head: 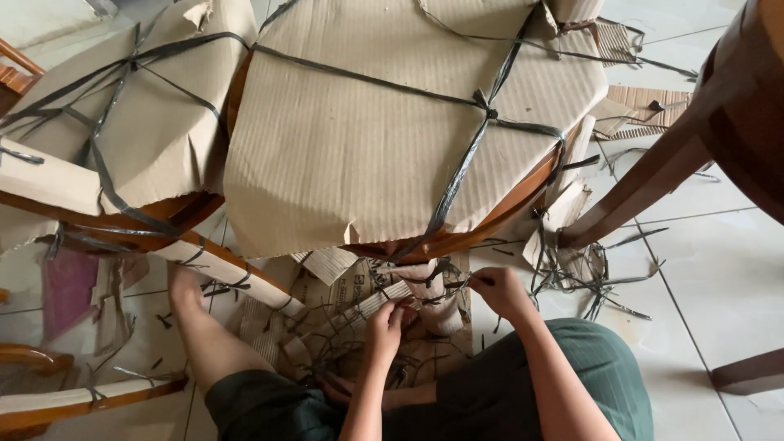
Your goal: Wrapping wooden chair legs with protective cardboard and securing them with plastic ties.
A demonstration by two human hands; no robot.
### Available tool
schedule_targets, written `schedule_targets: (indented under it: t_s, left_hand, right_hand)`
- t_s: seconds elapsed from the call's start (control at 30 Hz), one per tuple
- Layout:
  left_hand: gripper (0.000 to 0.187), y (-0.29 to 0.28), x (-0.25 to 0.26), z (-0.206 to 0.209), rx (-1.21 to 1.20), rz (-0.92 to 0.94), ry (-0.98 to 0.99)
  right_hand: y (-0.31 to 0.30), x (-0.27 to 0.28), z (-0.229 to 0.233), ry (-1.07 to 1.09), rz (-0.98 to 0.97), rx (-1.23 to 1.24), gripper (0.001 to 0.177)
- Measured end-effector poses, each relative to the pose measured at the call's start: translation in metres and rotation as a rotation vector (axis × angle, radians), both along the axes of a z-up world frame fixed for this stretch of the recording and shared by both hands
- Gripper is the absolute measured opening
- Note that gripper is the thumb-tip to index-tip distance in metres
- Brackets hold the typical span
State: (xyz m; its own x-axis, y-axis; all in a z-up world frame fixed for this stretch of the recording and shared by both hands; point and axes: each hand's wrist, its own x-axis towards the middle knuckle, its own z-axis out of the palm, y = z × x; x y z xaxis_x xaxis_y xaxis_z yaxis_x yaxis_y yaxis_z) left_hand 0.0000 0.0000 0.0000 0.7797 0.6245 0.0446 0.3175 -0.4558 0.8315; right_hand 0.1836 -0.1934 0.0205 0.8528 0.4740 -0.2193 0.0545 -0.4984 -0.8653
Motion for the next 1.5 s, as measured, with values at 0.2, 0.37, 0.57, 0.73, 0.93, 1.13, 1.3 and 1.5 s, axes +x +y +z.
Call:
schedule_targets:
  t_s: [0.2, 0.37, 0.57, 0.73, 0.93, 1.13, 1.3, 1.5]
  left_hand:
    - [0.033, -0.002, -0.035, 0.014, -0.053, -0.176, -0.002]
    - [0.038, -0.016, -0.049, 0.035, -0.106, -0.288, 0.021]
    - [0.034, -0.025, -0.051, 0.052, -0.071, -0.316, -0.014]
    - [0.027, -0.028, -0.053, 0.061, -0.016, -0.36, -0.111]
    - [0.027, -0.027, -0.061, 0.048, 0.081, -0.404, -0.168]
    - [0.032, -0.03, -0.07, 0.037, 0.212, -0.322, -0.187]
    - [0.022, -0.047, -0.063, 0.062, 0.573, -0.352, -0.347]
    - [0.024, -0.064, -0.039, 0.059, 0.306, -0.295, -0.414]
  right_hand:
    - [0.001, -0.005, 0.012, -0.089, 0.119, -0.107, 0.017]
    - [-0.005, -0.027, 0.045, -0.095, 0.118, -0.118, 0.014]
    - [-0.011, -0.045, 0.055, 0.101, 0.123, -0.122, 0.018]
    - [-0.004, -0.047, 0.05, 0.126, 0.126, -0.103, 0.02]
    - [0.014, -0.055, 0.037, 0.068, -0.047, -0.056, 0.023]
    - [0.021, -0.062, -0.005, -0.118, -0.042, -0.022, 0.027]
    - [0.026, -0.08, 0.0, -0.175, -0.038, 0.051, 0.028]
    - [0.023, -0.088, 0.0, -0.289, 0.075, -0.1, 0.014]
